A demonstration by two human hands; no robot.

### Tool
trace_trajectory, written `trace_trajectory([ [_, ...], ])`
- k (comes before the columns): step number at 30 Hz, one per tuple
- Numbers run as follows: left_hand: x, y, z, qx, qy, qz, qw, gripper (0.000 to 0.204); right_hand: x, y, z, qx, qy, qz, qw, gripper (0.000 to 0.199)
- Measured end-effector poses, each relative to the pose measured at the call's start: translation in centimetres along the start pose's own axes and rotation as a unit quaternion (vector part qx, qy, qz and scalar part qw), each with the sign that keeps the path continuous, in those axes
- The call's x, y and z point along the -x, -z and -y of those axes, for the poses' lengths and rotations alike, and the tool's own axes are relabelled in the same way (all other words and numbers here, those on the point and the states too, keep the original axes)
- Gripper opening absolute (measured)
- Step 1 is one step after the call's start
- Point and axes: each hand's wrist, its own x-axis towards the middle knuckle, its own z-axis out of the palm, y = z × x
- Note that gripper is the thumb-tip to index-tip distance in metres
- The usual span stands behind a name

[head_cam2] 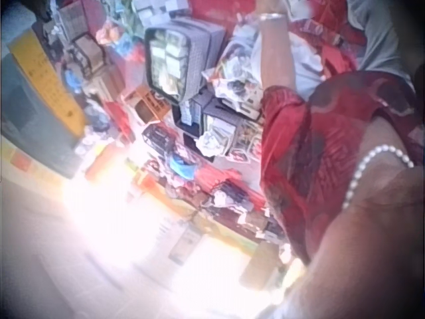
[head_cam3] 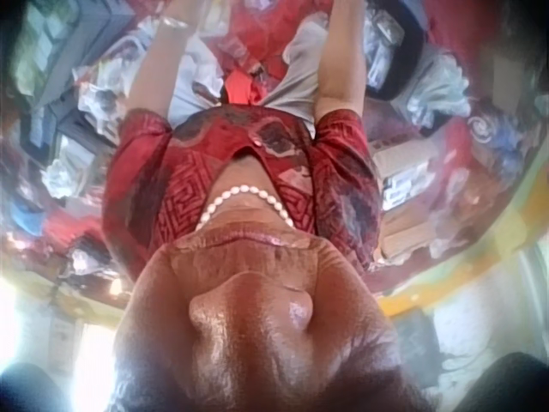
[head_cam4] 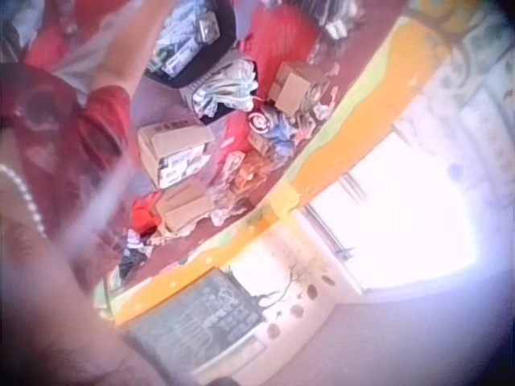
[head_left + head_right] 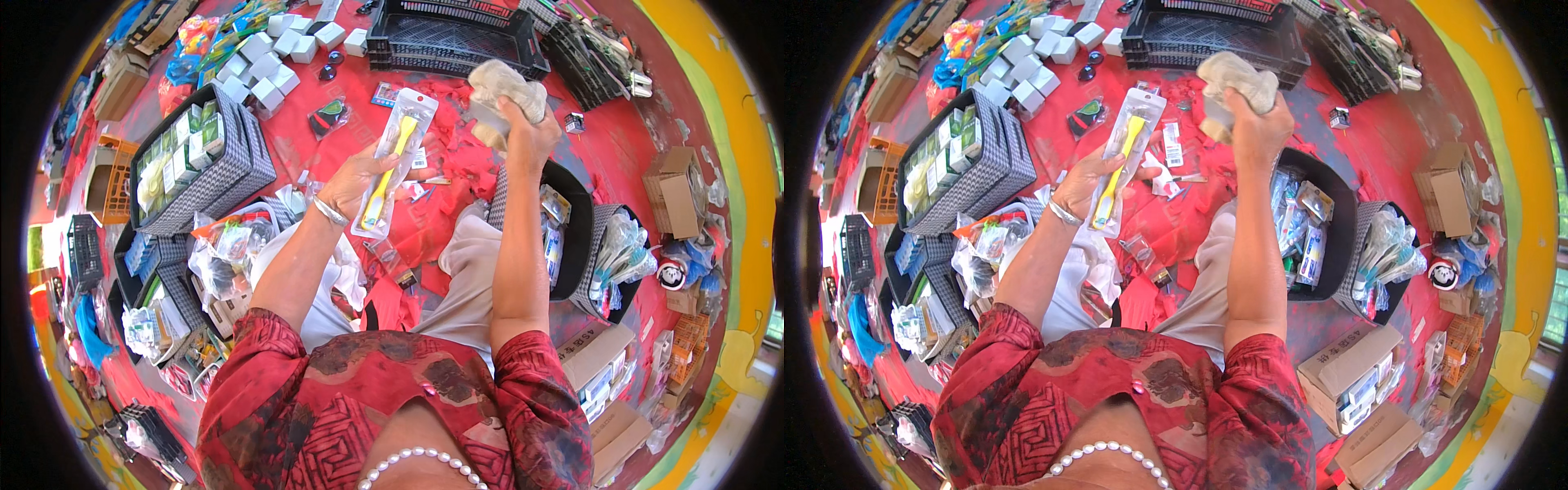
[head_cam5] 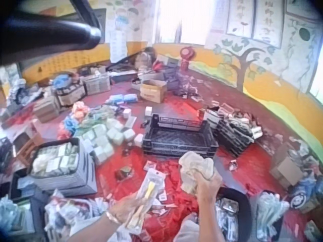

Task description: The person sits on the floor and wipes multiple small packaged items with a cloth. They handle items one at a time, rubbing the cloth over the surfaces of each package before placing them aside.

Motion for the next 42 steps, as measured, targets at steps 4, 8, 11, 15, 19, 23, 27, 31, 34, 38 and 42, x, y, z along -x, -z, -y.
trace_trajectory([
  [4,-0.9,2.1,0.7,0.093,0.023,-0.122,0.988,0.045,4.3,-2.9,1.7,0.231,0.222,0.159,0.934,0.036],
  [8,-0.7,3.9,0.1,0.111,-0.066,-0.106,0.986,0.034,8.7,-5.8,2.2,0.296,0.244,0.427,0.819,0.04],
  [11,-0.3,4.3,-0.9,0.028,-0.098,-0.095,0.99,0.039,8.6,-4.4,2.5,0.243,0.238,0.499,0.797,0.039],
  [15,-1.1,3.6,-2.4,0.026,-0.205,-0.137,0.969,0.049,7.0,-1.4,2.5,0.244,-0.034,0.517,0.82,0.028],
  [19,-0.9,3.3,-2.7,0.106,-0.186,-0.075,0.974,0.046,4.1,-0.9,1.2,0.018,-0.276,0.257,0.926,0.026],
  [23,-0.8,4.3,-1.7,0.113,-0.178,-0.033,0.977,0.047,4.0,-2.0,0.8,-0.058,-0.295,0.208,0.931,0.025],
  [27,-1.3,5.2,0.1,0.131,-0.046,-0.052,0.989,0.042,7.9,-5.2,1.4,0.016,-0.098,0.286,0.953,0.028],
  [31,-1.1,4.7,-0.5,0.004,-0.128,-0.239,0.962,0.041,8.9,-5.8,0.9,0.318,0.142,0.251,0.903,0.036],
  [34,-0.5,3.8,-1.5,0.003,-0.094,-0.061,0.994,0.046,6.5,-4.4,0.3,0.365,0.003,0.272,0.89,0.037],
  [38,-1.4,3.4,-0.4,-0.094,-0.098,-0.23,0.964,0.044,6.0,-4.1,0.6,0.282,0.197,0.105,0.933,0.039],
  [42,-1.2,4.7,0.9,-0.109,-0.086,-0.288,0.948,0.042,9.2,-5.7,1.1,0.268,0.274,0.261,0.886,0.038],
])
